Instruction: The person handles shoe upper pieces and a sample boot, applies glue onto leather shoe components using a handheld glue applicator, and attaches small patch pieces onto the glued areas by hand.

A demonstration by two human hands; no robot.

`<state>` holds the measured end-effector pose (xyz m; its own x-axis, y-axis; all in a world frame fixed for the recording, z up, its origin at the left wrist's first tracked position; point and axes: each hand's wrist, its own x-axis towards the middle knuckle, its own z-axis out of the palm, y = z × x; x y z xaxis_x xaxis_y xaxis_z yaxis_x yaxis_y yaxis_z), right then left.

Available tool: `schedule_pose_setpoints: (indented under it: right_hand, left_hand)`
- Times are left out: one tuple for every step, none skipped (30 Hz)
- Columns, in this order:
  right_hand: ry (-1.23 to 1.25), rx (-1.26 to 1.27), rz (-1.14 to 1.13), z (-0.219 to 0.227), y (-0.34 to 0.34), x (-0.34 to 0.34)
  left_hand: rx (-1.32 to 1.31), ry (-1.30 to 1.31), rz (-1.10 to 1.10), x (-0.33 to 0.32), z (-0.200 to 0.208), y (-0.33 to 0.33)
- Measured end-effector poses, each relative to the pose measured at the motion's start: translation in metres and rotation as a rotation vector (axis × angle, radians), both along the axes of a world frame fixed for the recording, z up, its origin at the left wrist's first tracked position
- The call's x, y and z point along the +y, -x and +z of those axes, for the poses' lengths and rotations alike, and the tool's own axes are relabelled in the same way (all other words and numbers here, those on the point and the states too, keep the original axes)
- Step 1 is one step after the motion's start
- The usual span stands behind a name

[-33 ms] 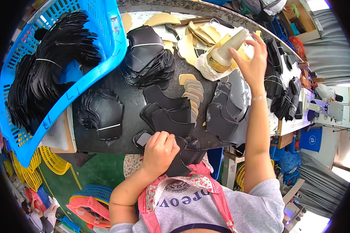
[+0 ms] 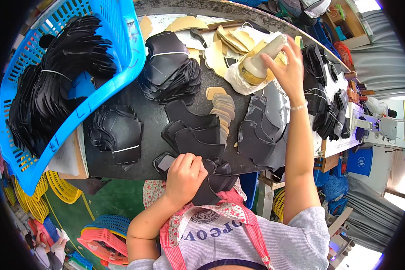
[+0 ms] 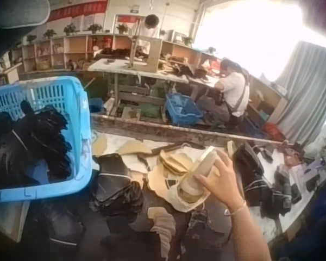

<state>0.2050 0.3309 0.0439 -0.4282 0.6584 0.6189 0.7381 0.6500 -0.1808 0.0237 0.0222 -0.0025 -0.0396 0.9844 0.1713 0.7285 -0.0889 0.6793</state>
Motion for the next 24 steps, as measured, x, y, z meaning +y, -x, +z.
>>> schedule_pose_setpoints:
  right_hand:
    - [0.144, 0.001, 0.053, -0.003, 0.004, 0.009]
    - [0.128, -0.034, 0.017, -0.003, 0.006, 0.013]
    - [0.127, -0.033, 0.019, -0.004, 0.008, 0.013]
    - [0.241, 0.071, 0.021, -0.004, 0.008, 0.010]
    - [0.354, 0.176, 0.024, -0.004, 0.008, 0.010]
    - [0.454, 0.383, 0.033, -0.004, 0.004, 0.014]
    - [0.550, 0.592, 0.041, -0.003, 0.000, 0.017]
    - [0.623, 0.845, 0.151, 0.001, -0.001, 0.020]
    - [0.691, 1.101, 0.265, 0.004, 0.000, 0.022]
    - [0.665, 1.138, 0.298, 0.004, -0.001, 0.020]
    - [0.627, 1.253, 0.317, 0.002, -0.009, 0.019]
    - [0.498, 1.431, 0.310, -0.007, -0.028, 0.019]
    - [0.369, 1.605, 0.305, -0.014, -0.046, 0.018]
    - [0.293, 1.601, 0.241, -0.008, -0.055, 0.003]
    - [0.221, 1.596, 0.177, -0.004, -0.062, -0.015]
    - [0.138, 1.418, -0.040, -0.012, -0.072, -0.026]
    - [0.056, 1.229, -0.247, -0.027, -0.084, -0.034]
    - [0.050, 0.893, -0.414, -0.045, -0.098, -0.044]
    - [0.047, 0.550, -0.564, -0.058, -0.107, -0.055]
    - [0.274, 0.489, -0.463, -0.061, -0.102, -0.069]
    - [0.446, 0.616, -0.443, -0.070, -0.099, -0.078]
    - [0.289, 0.428, -0.373, -0.070, -0.102, -0.082]
    - [0.133, 0.240, -0.301, -0.067, -0.103, -0.084]
    - [-0.050, 0.260, -0.270, -0.056, -0.094, -0.087]
  left_hand:
    - [0.000, 0.012, 0.025, 0.000, -0.002, -0.001]
    - [0.000, 0.024, 0.049, 0.001, -0.003, -0.003]
    - [0.001, 0.023, 0.051, 0.000, -0.004, -0.002]
    - [-0.025, 0.016, 0.083, 0.000, -0.005, -0.002]
    - [-0.051, 0.008, 0.114, -0.001, -0.006, -0.001]
    - [-0.072, 0.027, 0.120, -0.002, -0.006, -0.002]
    - [-0.075, 0.025, 0.116, -0.001, -0.007, -0.002]
    - [-0.075, 0.014, 0.105, 0.000, -0.009, -0.002]
    - [-0.072, 0.002, 0.094, 0.001, -0.010, -0.001]
    - [-0.071, 0.000, 0.089, 0.001, -0.010, 0.000]
    - [-0.086, 0.002, 0.095, -0.001, -0.009, 0.001]
    - [-0.105, 0.000, 0.101, 0.000, -0.007, 0.001]
    - [-0.106, -0.005, 0.103, 0.000, -0.006, 0.002]
    - [-0.117, 0.003, 0.119, 0.000, -0.005, 0.003]
    - [-0.126, 0.012, 0.136, -0.002, -0.004, 0.005]
    - [-0.134, 0.007, 0.152, -0.002, -0.007, 0.006]
    - [-0.136, 0.004, 0.150, -0.002, -0.008, 0.007]
    - [-0.145, 0.023, 0.169, -0.001, -0.008, 0.007]
    - [-0.154, 0.043, 0.191, -0.002, -0.009, 0.007]
    - [-0.159, 0.038, 0.198, -0.002, -0.013, 0.006]
    - [-0.161, 0.038, 0.199, -0.002, -0.012, 0.006]
    - [-0.179, 0.040, 0.202, -0.001, -0.010, 0.006]
    - [-0.197, 0.041, 0.206, -0.001, -0.007, 0.006]
    - [-0.196, 0.043, 0.206, -0.002, -0.006, 0.007]
